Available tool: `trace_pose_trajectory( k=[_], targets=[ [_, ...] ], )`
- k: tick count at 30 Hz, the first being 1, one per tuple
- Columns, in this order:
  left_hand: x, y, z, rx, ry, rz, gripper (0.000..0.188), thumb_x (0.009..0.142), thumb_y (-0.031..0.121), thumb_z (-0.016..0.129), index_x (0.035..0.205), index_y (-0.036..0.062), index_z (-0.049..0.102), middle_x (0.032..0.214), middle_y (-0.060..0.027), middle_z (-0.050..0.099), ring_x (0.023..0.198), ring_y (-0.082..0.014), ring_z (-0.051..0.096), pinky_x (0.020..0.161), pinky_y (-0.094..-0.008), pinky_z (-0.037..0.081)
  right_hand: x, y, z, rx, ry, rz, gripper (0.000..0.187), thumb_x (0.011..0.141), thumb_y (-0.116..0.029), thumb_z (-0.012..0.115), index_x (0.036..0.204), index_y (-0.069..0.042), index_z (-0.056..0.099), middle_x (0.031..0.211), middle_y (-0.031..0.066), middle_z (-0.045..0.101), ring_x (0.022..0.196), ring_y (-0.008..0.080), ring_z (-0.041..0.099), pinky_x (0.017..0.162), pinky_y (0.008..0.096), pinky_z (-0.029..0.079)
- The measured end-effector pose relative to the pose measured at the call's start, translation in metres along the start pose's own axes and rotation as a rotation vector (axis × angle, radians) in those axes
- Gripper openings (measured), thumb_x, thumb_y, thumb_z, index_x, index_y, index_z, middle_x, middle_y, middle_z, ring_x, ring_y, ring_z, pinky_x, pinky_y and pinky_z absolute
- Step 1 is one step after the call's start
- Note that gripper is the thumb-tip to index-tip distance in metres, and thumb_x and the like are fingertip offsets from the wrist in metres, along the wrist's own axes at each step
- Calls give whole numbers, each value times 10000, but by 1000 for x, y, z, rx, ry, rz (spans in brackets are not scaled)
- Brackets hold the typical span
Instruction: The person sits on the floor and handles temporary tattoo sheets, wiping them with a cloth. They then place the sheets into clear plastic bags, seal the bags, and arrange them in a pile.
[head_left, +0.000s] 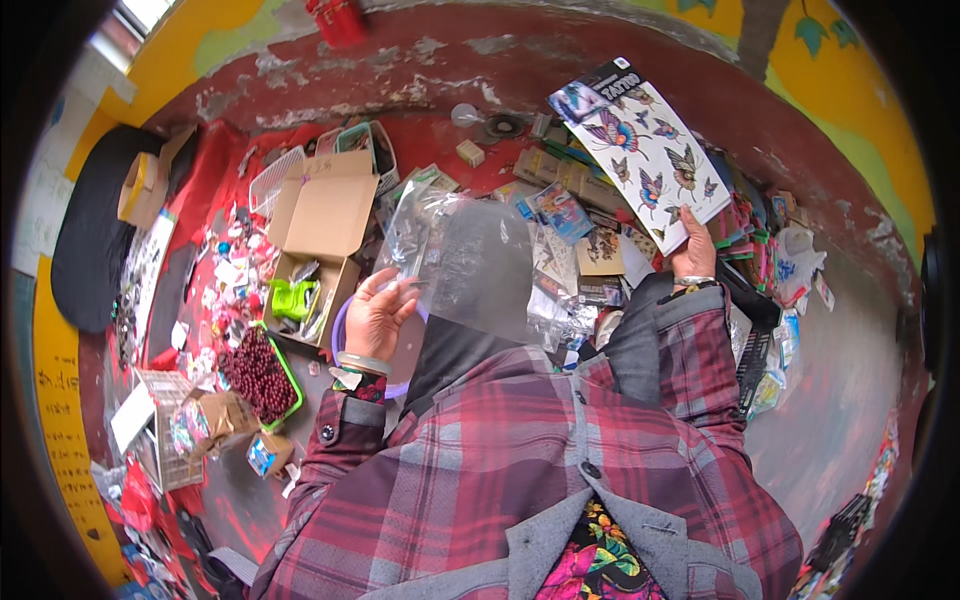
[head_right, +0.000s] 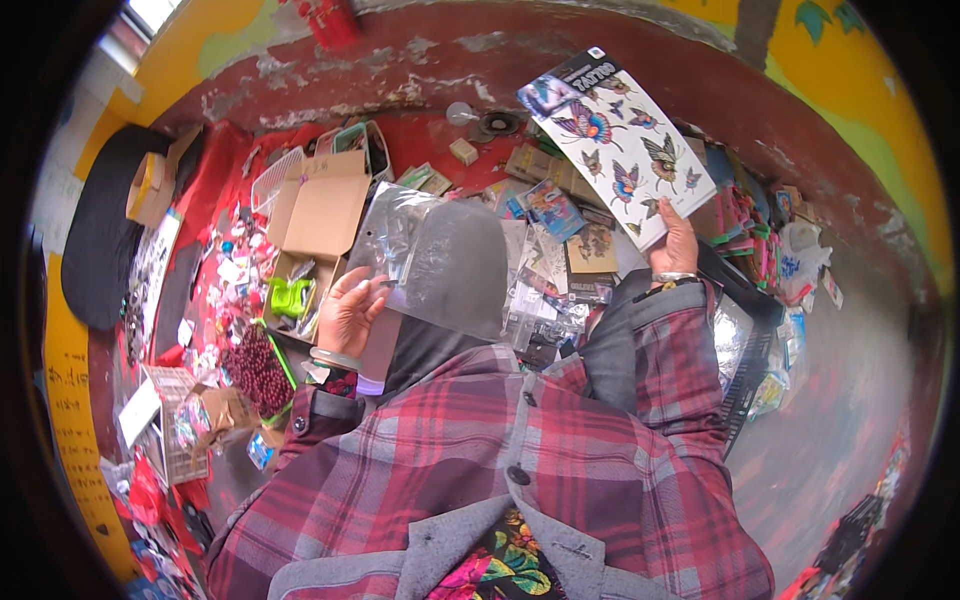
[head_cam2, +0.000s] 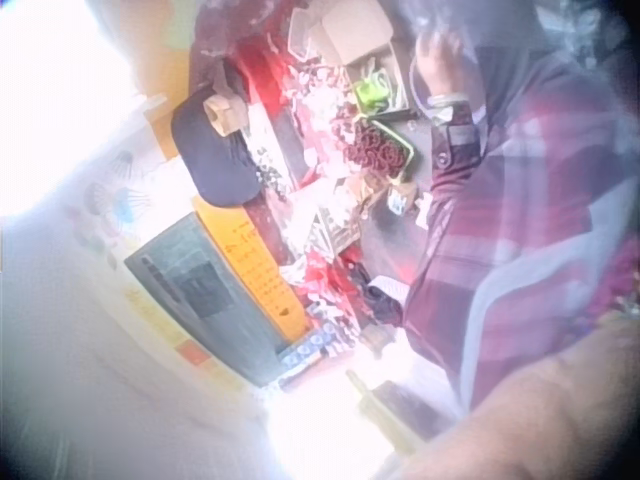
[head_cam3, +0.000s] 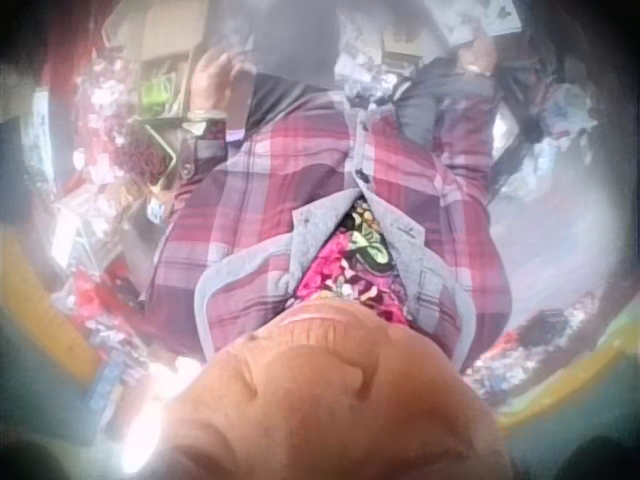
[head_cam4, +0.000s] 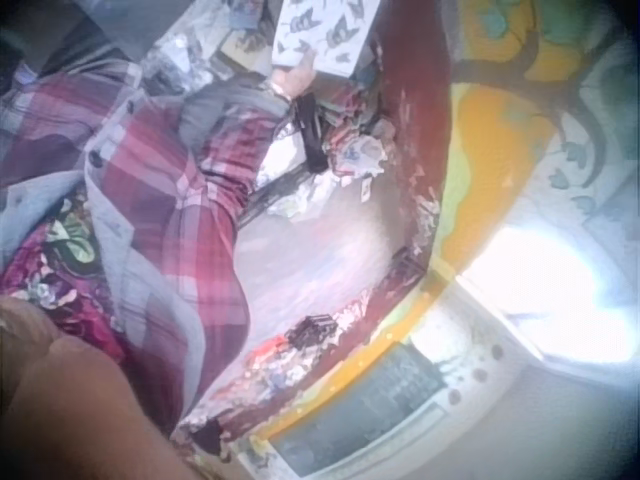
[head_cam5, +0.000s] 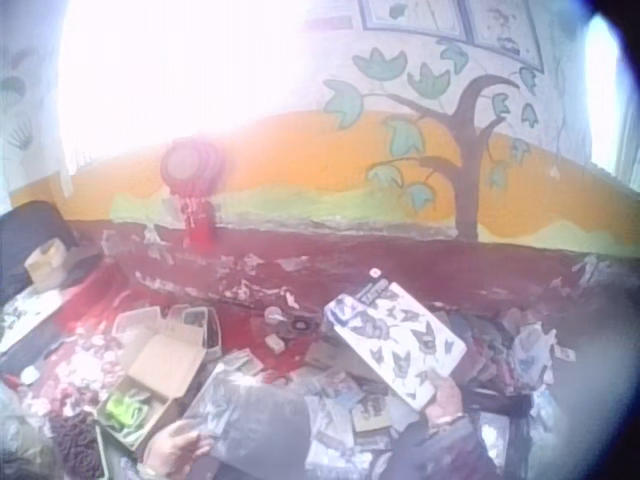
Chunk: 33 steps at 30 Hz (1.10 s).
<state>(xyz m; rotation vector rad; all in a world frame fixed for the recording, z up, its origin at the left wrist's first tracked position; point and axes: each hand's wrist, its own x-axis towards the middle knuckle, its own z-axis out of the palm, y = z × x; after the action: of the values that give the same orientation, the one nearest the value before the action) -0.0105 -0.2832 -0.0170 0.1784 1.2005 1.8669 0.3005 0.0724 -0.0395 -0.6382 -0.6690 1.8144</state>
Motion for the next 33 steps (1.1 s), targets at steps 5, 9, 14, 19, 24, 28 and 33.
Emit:
trace_pose_trajectory(
  k=[5, 9, 14, 19, 24, 28, 33],
  targets=[
    [4, -7, -17, 323, 217, 115, 678, 804, 56, 633, 1364, 10, 253, 1178, -179, 498, 1014, -223, 552, 788, -284, 487, 7, 1, -13, -39, 10, 50, 471, 819, -49, 640, 1251, -64, 452, 1185, 82, 559, 1066, 236, 556, 915, 428, 461],
    [30, 1, -20, 600, 362, 658, 611, 807, 38, 621, 1340, 29, 323, 1233, -118, 426, 970, -145, 514, 782, -239, 446, -14, 2, 2, -26, 25, 50, 428, 812, -48, 645, 1210, -23, 490, 1146, 80, 584, 1010, 213, 584, 888, 386, 468],
    [21, 22, 63, 1013, -95, 826, 158, 800, 25, 579, 953, 22, 619, 973, -124, 599, 935, -252, 565, 813, -325, 434, -27, -3, 1, -14, -5, 49, 410, 820, -46, 635, 1207, -36, 501, 1134, 63, 587, 1029, 204, 564, 919, 381, 439],
    [25, -9, 74, 1549, -310, 968, 516, 817, 184, 611, 1279, 42, 431, 1322, -234, 394, 1254, -378, 352, 1032, -447, 281, -37, -10, -1, 6, 11, 45, 380, 825, -60, 636, 1182, -23, 512, 1127, 74, 589, 1028, 210, 565, 927, 384, 433],
    [3, -31, 68, 1884, -546, 637, 688, 828, 322, 592, 1378, 33, 298, 1462, -237, 154, 1379, -364, 88, 1099, -466, 107, -38, -11, -10, -7, -29, 48, 409, 835, -94, 633, 1209, -16, 486, 1165, 92, 571, 1074, 221, 547, 944, 403, 422],
    [-2, -20, 60, 1421, -623, 593, 617, 807, 199, 622, 1339, 17, 367, 1441, -243, 221, 1361, -362, 181, 1089, -432, 174, -38, -15, -5, -5, -36, 40, 429, 823, -85, 644, 1217, -29, 483, 1169, 83, 567, 1071, 229, 547, 951, 404, 417],
    [-5, -6, 13, 1353, -193, 743, 587, 792, 144, 642, 1310, -1, 407, 1419, -225, 294, 1337, -348, 254, 1078, -379, 217, -39, -47, -42, 63, -19, -2, 453, 848, -120, 620, 1254, -22, 445, 1223, 113, 536, 1109, 264, 522, 968, 440, 403]
  ],
)
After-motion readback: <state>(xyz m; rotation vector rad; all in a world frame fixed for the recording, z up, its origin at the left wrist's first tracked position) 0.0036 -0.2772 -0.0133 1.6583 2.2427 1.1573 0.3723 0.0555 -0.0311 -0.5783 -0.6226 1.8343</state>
